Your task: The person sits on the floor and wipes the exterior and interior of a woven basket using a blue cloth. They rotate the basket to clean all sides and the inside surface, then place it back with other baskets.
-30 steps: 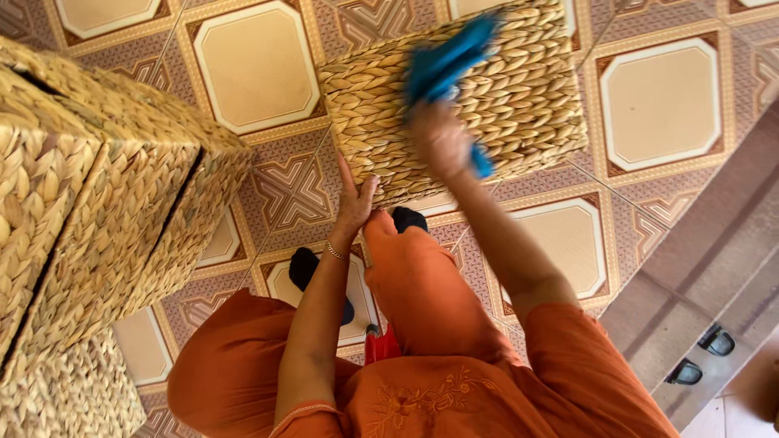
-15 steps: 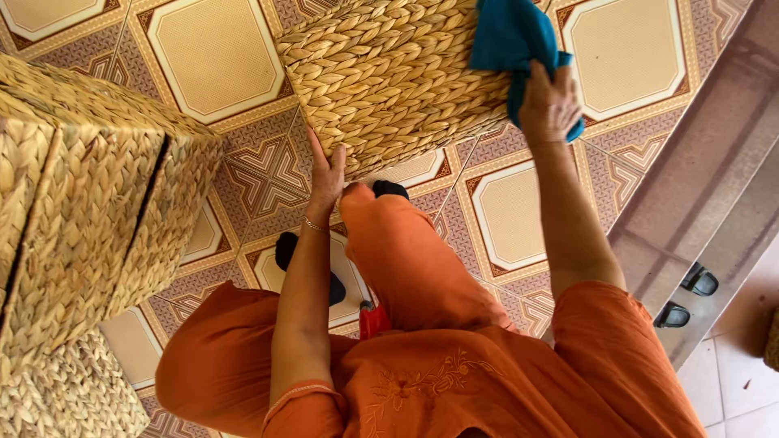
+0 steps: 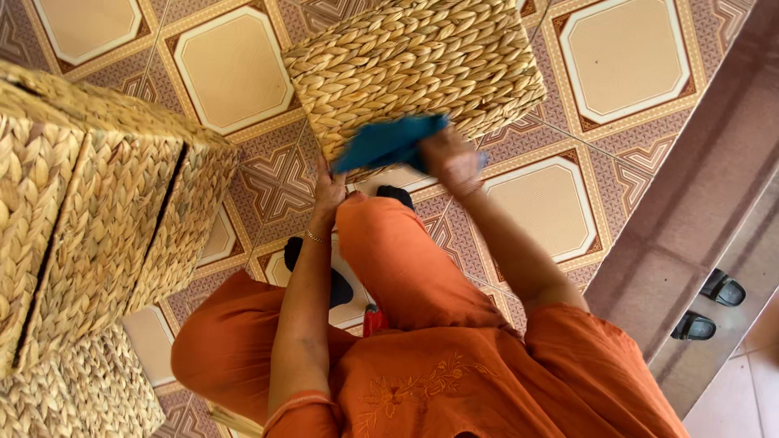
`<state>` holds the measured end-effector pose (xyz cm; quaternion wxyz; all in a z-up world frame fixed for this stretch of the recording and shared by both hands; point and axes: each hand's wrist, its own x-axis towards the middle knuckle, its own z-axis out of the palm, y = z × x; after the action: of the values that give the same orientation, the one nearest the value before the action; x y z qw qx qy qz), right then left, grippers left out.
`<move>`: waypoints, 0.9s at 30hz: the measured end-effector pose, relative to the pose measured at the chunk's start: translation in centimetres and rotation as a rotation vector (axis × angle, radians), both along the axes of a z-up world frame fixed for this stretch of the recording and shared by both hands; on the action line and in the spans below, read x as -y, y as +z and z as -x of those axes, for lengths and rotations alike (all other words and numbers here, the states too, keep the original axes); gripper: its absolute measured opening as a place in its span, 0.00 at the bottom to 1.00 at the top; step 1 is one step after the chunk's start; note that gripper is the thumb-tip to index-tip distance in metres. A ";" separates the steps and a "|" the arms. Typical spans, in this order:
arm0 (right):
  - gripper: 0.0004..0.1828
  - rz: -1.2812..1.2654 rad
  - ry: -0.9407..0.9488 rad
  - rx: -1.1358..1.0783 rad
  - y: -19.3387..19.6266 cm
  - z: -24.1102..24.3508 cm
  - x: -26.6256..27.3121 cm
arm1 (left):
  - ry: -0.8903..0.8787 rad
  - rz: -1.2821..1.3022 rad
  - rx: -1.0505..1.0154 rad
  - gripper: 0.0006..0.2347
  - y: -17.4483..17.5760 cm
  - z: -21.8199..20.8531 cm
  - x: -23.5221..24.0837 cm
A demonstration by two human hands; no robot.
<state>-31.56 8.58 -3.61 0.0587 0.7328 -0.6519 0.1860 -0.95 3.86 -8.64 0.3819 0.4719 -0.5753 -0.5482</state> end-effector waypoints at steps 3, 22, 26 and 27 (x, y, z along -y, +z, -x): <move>0.04 0.210 -0.224 0.080 1.5 9.5 0.9 | 0.079 -0.265 0.229 0.32 1.3 -0.3 -0.9; 0.37 -0.165 0.547 -0.182 8.4 -11.5 8.5 | 0.030 0.166 0.141 0.35 1.3 0.1 -1.8; 0.27 -0.118 0.479 -0.112 3.5 -8.1 11.8 | 0.152 -0.189 -0.180 0.26 1.1 1.0 -2.1; 0.27 -0.016 0.410 -0.180 2.5 -6.7 13.3 | 0.154 -0.181 -0.167 0.26 1.1 0.9 -1.9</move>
<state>-24.90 -4.73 -1.09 0.0719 0.8642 -0.4827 0.1228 -1.85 5.80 -7.59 0.4252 0.5001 -0.4516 -0.6043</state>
